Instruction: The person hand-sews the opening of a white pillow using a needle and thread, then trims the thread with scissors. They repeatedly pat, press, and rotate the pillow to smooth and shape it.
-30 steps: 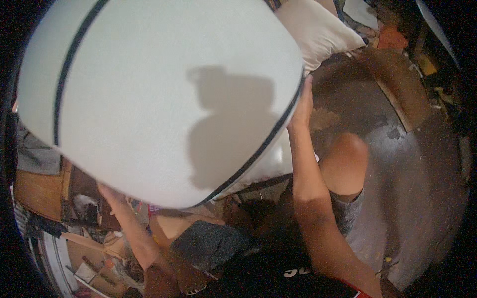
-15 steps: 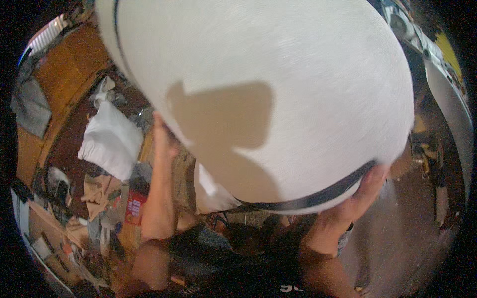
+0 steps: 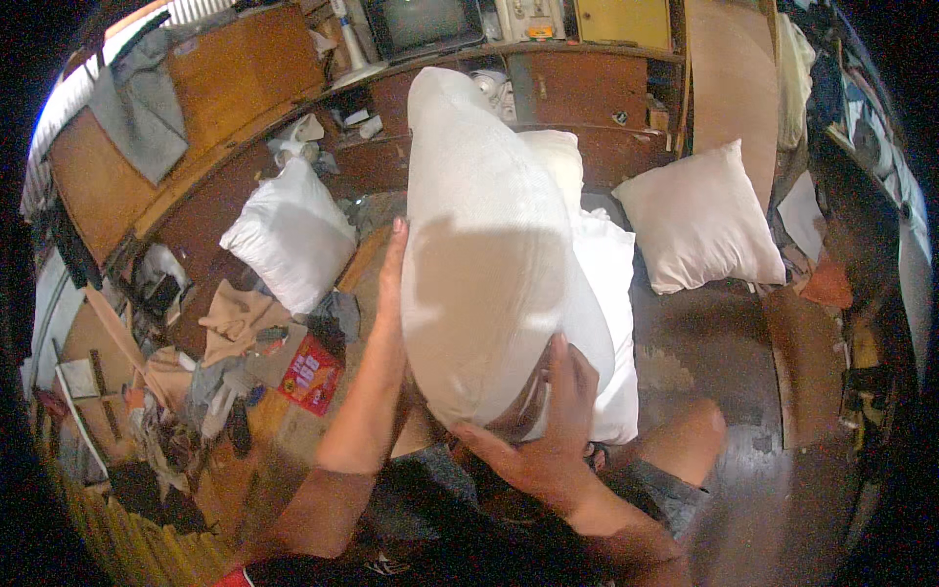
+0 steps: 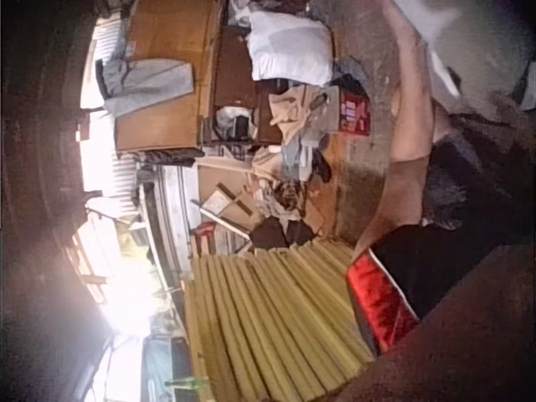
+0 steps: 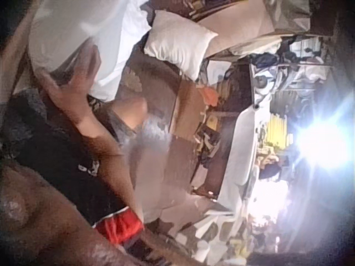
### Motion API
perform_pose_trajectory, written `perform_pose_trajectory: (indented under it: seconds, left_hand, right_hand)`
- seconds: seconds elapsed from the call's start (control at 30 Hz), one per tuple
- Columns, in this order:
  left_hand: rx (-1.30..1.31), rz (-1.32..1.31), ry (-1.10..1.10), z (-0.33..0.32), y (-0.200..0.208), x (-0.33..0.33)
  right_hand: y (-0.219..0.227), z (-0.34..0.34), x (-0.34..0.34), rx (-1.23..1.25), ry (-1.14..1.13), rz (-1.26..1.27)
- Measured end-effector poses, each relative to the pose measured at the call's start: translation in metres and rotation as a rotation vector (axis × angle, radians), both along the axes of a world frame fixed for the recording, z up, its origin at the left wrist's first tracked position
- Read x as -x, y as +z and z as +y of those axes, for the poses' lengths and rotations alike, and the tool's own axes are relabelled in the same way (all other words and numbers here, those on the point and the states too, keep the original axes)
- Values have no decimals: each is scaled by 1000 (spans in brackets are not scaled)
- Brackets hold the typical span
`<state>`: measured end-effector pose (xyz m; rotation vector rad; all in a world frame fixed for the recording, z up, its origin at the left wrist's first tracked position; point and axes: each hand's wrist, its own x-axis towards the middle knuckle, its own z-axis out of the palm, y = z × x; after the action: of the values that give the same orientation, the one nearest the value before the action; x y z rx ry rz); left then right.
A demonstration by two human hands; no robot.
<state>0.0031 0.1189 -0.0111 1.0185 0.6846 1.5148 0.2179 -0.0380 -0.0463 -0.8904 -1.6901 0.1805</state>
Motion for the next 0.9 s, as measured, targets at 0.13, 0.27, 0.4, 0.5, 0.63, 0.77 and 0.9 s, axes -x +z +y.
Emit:
perform_pose_trajectory:
  seconds: [0.13, 0.27, 0.4, 0.5, 0.63, 0.77, 0.9]
  left_hand:
    - [-85, 95, 29, -17, -25, 21]
    - [7, -53, 124, -45, -65, 20]
    - [303, -220, 40, -41, -66, 39]
    - [252, 129, 54, -45, -79, 57]
    - [225, 63, 82, -62, -96, 33]
    - [333, -25, -89, -71, -80, -2]
    - [262, -22, -119, -87, -72, -8]
  right_hand:
    - [57, 32, -4, -31, 165, 342]
    - [53, 41, -3, -8, 327, 29]
    - [-19, -21, 1, -56, 363, -12]
    - [-63, -78, -5, -144, 360, -15]
    - [-61, -60, -19, -58, 341, -11]
    - [-4, 31, -12, 309, 312, 209]
    - [31, 8, 0, 175, 440, 50]
